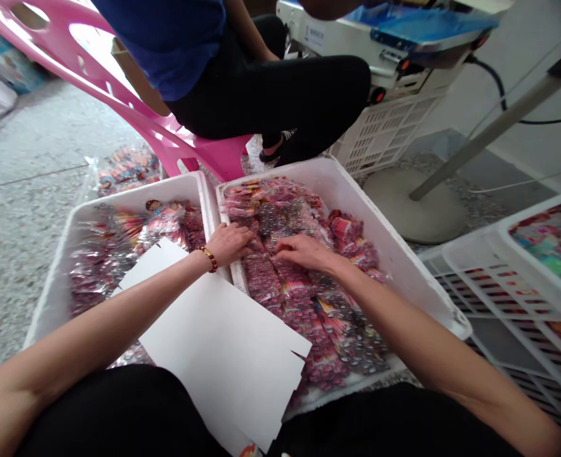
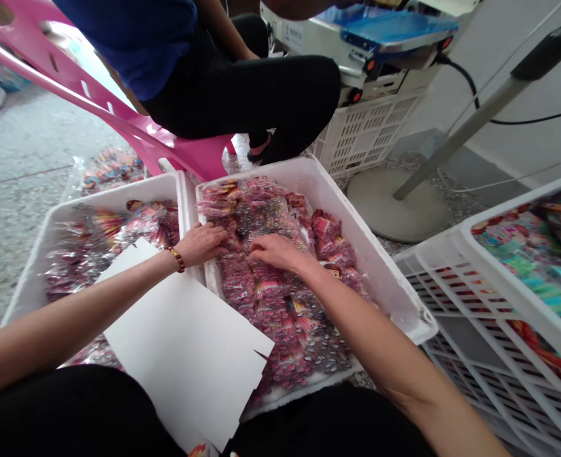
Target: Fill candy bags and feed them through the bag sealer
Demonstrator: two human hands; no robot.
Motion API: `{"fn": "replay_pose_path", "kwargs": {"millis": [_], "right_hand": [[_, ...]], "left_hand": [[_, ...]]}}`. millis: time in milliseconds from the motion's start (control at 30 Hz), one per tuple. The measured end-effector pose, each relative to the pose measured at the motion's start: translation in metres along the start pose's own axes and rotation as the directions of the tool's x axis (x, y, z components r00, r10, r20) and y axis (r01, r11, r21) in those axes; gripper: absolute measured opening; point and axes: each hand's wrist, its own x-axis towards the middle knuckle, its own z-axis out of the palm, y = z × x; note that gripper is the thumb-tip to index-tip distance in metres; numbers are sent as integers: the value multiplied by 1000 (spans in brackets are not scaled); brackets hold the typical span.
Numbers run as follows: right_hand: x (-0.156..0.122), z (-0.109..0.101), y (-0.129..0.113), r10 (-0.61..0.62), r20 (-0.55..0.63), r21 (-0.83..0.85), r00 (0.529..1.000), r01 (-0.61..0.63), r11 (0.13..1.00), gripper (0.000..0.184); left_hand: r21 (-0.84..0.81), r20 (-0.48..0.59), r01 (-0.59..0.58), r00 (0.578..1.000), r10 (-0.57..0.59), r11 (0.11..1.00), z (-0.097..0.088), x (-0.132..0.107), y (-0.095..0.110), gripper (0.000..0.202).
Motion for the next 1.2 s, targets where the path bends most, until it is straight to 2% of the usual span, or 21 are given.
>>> {"fn": "replay_pose_path", "kwargs": {"millis": [100,200,333,467,533,733,900,1033,1200], "right_hand": [[-6,-17,11,81,-129,20,988,-79,997,20],[-17,-25,17,144,-88,-7,986,-146,989,18],[-34,-18,19,155,-24,71,988,-153,986,21],[-44,-5,18,117,-20,79,993,-116,990,22],[-46,-1,16,116,-17,29,993,-116,993,22],[-45,2,10,161,-3,-74,987,-161,984,20],[-42,0,8,174,-113,-154,978,-190,970,21],[-36,7,7,194,-96,-295,976,-214,931,21],[-29,18,5,232,-90,-385,969,-249,889,28]], "left_hand": [[6,-23,-13,1000,14,1000,2,-1,-2,25],[34,-47,-37,998,39,999,0,-3,0,31],[106,-134,-86,986,99,991,-10,-8,16,35],[56,-138,-274,950,280,960,-9,-8,38,27],[30,-134,-316,939,317,948,-3,-5,46,24],[-41,-146,-289,949,280,956,13,10,55,18],[-186,-109,-172,982,154,967,14,14,55,24],[-255,-68,-72,996,56,964,14,16,55,25],[-261,-56,-24,998,9,965,16,19,54,25]]}}
